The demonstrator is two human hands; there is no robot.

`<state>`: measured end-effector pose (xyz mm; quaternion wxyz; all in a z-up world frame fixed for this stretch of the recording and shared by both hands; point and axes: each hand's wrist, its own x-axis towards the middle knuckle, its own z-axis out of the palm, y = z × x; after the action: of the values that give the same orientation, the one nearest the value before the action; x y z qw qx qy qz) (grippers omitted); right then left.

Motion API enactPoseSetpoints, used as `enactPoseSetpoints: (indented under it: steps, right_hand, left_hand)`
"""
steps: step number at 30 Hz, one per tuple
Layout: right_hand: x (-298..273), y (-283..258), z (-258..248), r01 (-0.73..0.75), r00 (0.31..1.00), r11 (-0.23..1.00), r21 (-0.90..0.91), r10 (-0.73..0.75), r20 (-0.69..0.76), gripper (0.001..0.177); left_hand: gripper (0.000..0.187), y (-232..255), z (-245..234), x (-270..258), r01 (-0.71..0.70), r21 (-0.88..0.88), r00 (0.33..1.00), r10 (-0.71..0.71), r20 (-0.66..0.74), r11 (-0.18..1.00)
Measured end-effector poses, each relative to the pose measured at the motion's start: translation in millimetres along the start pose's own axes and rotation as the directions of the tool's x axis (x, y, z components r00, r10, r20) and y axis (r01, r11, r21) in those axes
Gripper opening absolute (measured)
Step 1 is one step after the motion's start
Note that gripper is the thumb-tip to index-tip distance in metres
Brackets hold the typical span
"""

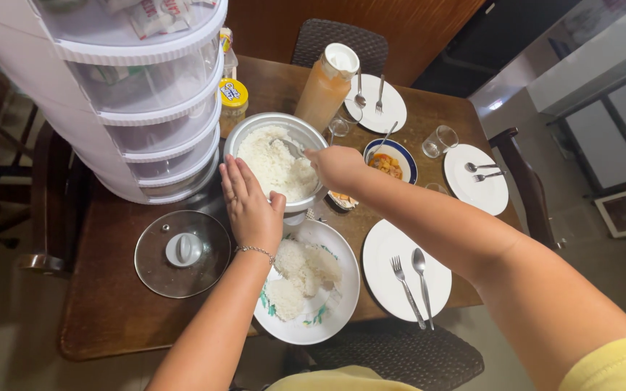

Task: Serve rice from a rice cooker onto a plate and set it on a dining table with other dishes.

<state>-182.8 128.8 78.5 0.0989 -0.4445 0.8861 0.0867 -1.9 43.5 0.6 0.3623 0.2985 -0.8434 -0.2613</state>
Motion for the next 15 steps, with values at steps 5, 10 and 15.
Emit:
enactPoseSetpoints:
  steps: [5, 10, 15]
  right_hand:
    - [10, 1, 10, 0.020, 1.000, 0.999, 0.038, -0.021, 0.002, 0.040]
    - [18, -5, 17, 0.041, 0.997, 0.996, 0.077, -0.046, 0.057, 0.036]
    - [-1, -20, 12, -0.010, 0.999, 0.992, 0.126, 0.005, 0.036, 0.036]
  left_hand:
    - [0.085, 1, 0, 1, -0.004, -0.008, 1.000, 0.004, -0.002, 1.000]
    - [0.086, 2, -2, 2, 0.003, -0.011, 1.000, -0.003, 0.007, 1.000]
    - [0.087, 1, 0, 2, 0.006, 0.003, 1.000, -0.006, 0.002, 1.000]
